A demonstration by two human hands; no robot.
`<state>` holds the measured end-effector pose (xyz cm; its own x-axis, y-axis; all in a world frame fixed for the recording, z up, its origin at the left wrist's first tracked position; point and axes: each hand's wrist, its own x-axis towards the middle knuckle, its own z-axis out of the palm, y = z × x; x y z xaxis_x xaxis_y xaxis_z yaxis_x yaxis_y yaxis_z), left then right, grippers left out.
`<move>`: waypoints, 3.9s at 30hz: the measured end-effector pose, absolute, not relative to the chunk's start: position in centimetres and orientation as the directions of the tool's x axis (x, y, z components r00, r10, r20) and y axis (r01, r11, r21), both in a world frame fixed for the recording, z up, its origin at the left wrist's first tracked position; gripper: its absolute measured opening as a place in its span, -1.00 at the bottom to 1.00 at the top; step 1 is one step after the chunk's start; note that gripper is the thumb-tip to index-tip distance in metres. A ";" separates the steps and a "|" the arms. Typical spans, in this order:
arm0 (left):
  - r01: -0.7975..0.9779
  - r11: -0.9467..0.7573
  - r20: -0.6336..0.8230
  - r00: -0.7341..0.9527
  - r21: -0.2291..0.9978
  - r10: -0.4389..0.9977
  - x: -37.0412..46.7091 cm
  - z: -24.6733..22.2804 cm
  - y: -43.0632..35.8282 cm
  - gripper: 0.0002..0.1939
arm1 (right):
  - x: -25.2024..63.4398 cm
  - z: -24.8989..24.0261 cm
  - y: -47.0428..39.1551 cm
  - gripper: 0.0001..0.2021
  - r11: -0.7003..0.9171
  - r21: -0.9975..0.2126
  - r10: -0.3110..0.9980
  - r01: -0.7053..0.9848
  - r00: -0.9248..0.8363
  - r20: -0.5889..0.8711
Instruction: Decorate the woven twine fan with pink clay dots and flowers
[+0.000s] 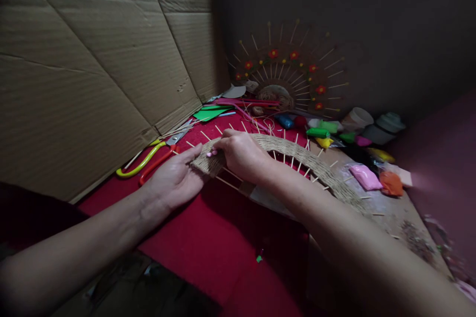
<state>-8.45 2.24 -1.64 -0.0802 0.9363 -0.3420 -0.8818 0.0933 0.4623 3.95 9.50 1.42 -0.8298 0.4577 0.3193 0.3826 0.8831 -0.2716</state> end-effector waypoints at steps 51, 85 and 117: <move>-0.895 0.091 -0.379 -0.091 0.436 0.921 -8.3 -1.1 1.6 -0.65 | 3.3 5.0 9.0 -0.94 0.753 -0.409 0.627 0.516 -0.751 0.207; -0.924 0.091 -0.428 -0.084 0.372 0.900 -8.3 -0.9 1.5 -0.66 | 1.9 3.8 8.4 -0.80 0.913 0.012 0.403 0.409 -0.904 0.142; -0.877 0.097 -0.355 -0.087 0.470 0.931 -8.2 -1.2 1.8 -0.59 | 15.9 3.9 4.6 -0.89 0.643 -0.206 0.746 0.738 -0.664 -0.048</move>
<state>-8.24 1.81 -1.22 -0.0870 0.9309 -0.3548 -0.8770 0.0974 0.4704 15.87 4.55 3.90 -0.6638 0.7464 -0.0481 0.7378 0.6429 -0.2059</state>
